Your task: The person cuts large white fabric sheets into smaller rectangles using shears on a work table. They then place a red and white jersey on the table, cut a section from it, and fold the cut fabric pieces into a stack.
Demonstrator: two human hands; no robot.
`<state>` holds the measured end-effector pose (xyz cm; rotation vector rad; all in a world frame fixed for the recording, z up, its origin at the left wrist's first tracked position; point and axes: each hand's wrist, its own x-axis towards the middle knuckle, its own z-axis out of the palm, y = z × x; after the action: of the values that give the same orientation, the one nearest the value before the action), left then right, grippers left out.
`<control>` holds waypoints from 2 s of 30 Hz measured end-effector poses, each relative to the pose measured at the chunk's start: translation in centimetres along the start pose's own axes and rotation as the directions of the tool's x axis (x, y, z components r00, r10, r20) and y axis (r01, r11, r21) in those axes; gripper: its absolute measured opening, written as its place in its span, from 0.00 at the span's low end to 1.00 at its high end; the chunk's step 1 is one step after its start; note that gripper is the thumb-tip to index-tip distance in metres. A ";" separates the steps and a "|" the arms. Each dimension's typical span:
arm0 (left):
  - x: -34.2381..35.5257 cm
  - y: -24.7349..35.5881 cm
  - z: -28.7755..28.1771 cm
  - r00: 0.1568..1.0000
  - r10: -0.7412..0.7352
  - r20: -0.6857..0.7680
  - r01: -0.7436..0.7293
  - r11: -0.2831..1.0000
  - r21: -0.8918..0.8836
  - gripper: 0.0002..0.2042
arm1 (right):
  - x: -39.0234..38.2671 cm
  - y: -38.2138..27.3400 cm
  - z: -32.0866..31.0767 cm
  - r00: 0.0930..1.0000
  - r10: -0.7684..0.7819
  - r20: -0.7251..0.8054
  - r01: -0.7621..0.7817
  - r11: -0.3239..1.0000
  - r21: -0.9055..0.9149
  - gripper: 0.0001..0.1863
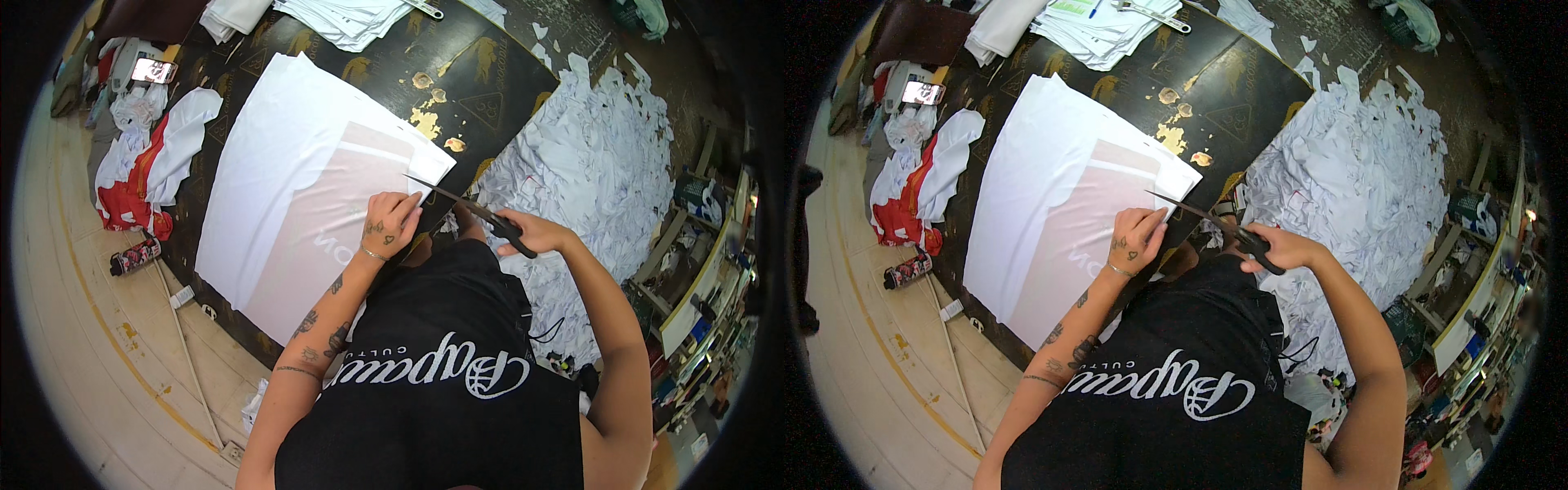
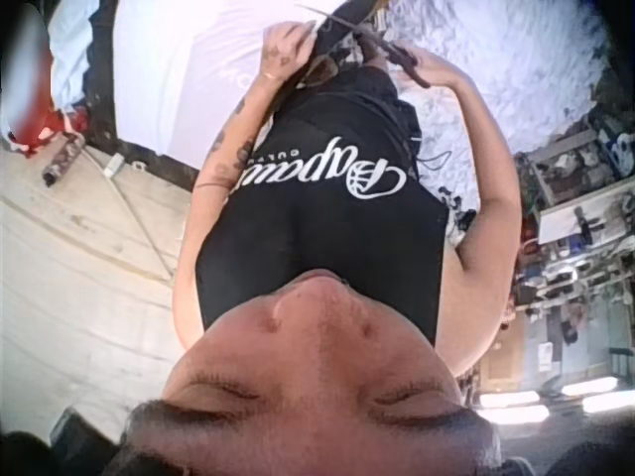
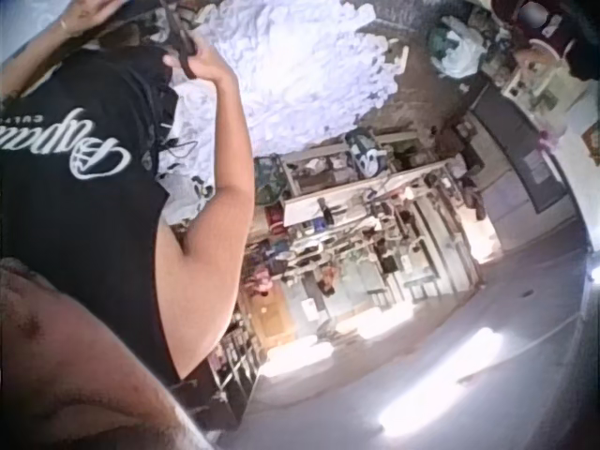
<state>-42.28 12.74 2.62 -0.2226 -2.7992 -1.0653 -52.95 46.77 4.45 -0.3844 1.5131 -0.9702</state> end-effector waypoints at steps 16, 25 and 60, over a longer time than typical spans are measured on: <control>-1.1 -3.3 -1.2 0.963 0.232 0.139 -0.234 0.972 -0.001 0.24 | 1.5 -2.8 5.5 0.908 0.143 -0.393 -0.155 0.988 0.002 0.48; -1.9 -4.1 -0.8 0.956 0.255 0.146 -0.269 0.960 0.082 0.24 | 3.0 -4.7 13.7 0.741 0.277 -0.611 -0.216 0.961 0.174 0.39; -0.4 -6.6 -2.8 0.987 0.089 0.136 -0.111 0.980 0.164 0.31 | 8.1 -15.3 -3.7 0.936 0.216 -0.278 -0.308 0.885 -0.349 0.45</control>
<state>-42.90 5.93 0.31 -0.4208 -2.9363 -0.8105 -62.54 33.06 10.27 -0.3390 1.9239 -0.5060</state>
